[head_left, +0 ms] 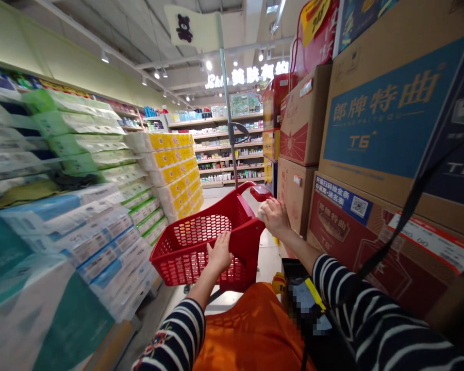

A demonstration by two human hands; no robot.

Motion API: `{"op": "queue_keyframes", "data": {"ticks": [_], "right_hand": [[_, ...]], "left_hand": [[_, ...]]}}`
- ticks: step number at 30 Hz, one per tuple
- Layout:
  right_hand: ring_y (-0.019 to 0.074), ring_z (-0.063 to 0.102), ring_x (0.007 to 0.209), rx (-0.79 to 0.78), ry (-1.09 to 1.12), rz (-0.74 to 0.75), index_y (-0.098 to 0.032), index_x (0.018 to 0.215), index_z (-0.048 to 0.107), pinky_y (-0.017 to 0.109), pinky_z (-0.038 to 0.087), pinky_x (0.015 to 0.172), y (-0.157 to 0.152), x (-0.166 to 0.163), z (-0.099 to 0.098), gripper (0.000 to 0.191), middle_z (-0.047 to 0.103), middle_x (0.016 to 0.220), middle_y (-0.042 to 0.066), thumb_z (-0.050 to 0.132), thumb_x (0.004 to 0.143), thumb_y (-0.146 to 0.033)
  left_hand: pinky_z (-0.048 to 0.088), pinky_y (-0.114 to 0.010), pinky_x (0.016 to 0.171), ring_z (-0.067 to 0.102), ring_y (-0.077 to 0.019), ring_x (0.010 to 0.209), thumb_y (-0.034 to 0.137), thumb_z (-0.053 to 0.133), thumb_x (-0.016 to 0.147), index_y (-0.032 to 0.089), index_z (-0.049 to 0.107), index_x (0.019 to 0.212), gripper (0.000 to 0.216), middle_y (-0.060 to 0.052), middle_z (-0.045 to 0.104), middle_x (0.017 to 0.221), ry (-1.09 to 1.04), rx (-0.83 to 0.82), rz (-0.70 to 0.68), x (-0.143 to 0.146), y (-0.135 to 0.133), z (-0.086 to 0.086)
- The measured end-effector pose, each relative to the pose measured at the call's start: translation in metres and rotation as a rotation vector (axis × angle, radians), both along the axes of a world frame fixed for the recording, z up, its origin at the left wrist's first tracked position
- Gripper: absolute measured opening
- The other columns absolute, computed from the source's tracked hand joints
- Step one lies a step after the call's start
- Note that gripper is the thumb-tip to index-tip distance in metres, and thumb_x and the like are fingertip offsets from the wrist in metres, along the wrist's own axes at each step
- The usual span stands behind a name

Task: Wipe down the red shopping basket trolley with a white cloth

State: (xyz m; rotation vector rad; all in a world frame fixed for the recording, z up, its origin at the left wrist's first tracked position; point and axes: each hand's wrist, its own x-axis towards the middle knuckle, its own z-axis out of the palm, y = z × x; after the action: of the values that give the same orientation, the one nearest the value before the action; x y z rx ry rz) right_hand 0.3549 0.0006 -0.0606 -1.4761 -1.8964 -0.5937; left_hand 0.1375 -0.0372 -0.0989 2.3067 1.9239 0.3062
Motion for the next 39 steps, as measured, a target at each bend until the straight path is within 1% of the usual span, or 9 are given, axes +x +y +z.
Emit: {"op": "queue_keyframes", "data": {"ticks": [4,9,12,14,18,22,26,31,39], "right_hand": [[0.027,0.034,0.123,-0.039,-0.054,0.048,-0.015,0.115,0.055,0.045,0.017,0.104,-0.006,-0.033,-0.014,0.034,0.048,0.129,0.013,0.043,0.083,-0.018],[0.0281,0.029,0.129,-0.18,-0.085,0.184,-0.01,0.129,0.043,0.047,0.011,0.107,-0.012,-0.09,-0.034,0.048,0.041,0.136,0.015,0.042,0.083,-0.024],[0.031,0.028,0.129,-0.257,-0.04,0.214,-0.006,0.134,0.036,0.052,0.01,0.106,-0.015,-0.082,-0.027,0.063,0.038,0.138,0.017,0.048,0.077,-0.03],[0.0303,0.029,0.129,-0.239,-0.009,0.215,-0.007,0.135,0.035,0.052,0.012,0.105,-0.018,-0.064,-0.021,0.065,0.038,0.138,0.017,0.048,0.075,-0.029],[0.0259,0.033,0.128,-0.061,0.084,0.143,-0.012,0.134,0.038,0.049,0.014,0.105,-0.02,-0.034,-0.013,0.058,0.042,0.136,0.014,0.04,0.076,-0.018],[0.0254,0.035,0.126,0.008,0.109,0.065,-0.012,0.126,0.048,0.049,0.011,0.106,-0.018,-0.028,-0.013,0.053,0.044,0.135,0.013,0.04,0.073,-0.011],[0.0263,0.034,0.127,-0.056,0.047,0.057,-0.013,0.121,0.054,0.051,0.007,0.107,-0.021,-0.028,-0.018,0.05,0.044,0.135,0.012,0.041,0.072,-0.01],[0.0271,0.032,0.128,-0.122,-0.027,0.092,-0.012,0.122,0.053,0.051,0.005,0.107,-0.022,-0.036,-0.03,0.051,0.043,0.136,0.012,0.042,0.073,-0.011],[0.029,0.03,0.129,-0.183,-0.139,0.148,-0.011,0.122,0.053,0.054,0.004,0.106,-0.009,-0.063,-0.043,0.049,0.046,0.133,0.012,0.043,0.074,-0.014]], "left_hand": [[0.015,-0.058,0.107,0.018,-0.0228,0.136,0.012,0.043,0.072,0.023,0.023,0.139,0.071,-0.007,0.022,0.148,-0.094,-0.022,0.035,0.003,0.002,0.003],[0.014,-0.047,0.111,0.021,-0.0166,0.135,0.02,0.033,0.083,0.024,0.028,0.137,0.055,-0.004,0.026,0.147,-0.308,0.154,0.022,0.016,0.01,0.025],[0.014,-0.045,0.111,0.026,-0.0159,0.133,0.028,0.03,0.087,0.025,0.03,0.136,0.049,-0.003,0.031,0.145,-0.383,0.167,-0.065,0.03,0.017,0.035],[0.021,-0.042,0.109,0.033,-0.0167,0.13,0.032,0.027,0.089,0.023,0.035,0.134,0.047,-0.005,0.037,0.142,-0.417,0.15,-0.033,0.041,0.022,0.035],[0.033,-0.039,0.101,0.045,-0.0195,0.119,0.037,0.029,0.089,0.022,0.048,0.123,0.042,-0.007,0.052,0.129,-0.338,0.223,0.086,0.063,0.027,0.029],[0.021,-0.05,0.106,0.044,-0.022,0.118,0.035,0.04,0.086,0.026,0.047,0.123,0.039,-0.005,0.05,0.13,-0.177,0.32,0.089,0.073,0.029,0.019],[0.01,-0.055,0.109,0.046,-0.0211,0.115,0.028,0.035,0.087,0.027,0.048,0.121,0.036,-0.003,0.053,0.128,-0.131,0.349,0.121,0.035,0.029,-0.003],[0.011,-0.048,0.111,0.042,-0.023,0.12,0.026,0.032,0.088,0.021,0.046,0.126,0.041,-0.006,0.05,0.131,-0.109,0.351,0.283,-0.018,0.029,-0.028],[0.004,-0.052,0.111,0.036,-0.0199,0.127,0.027,0.034,0.086,0.025,0.037,0.133,0.047,-0.003,0.042,0.139,-0.114,0.366,0.029,0.023,0.041,-0.022]]}}
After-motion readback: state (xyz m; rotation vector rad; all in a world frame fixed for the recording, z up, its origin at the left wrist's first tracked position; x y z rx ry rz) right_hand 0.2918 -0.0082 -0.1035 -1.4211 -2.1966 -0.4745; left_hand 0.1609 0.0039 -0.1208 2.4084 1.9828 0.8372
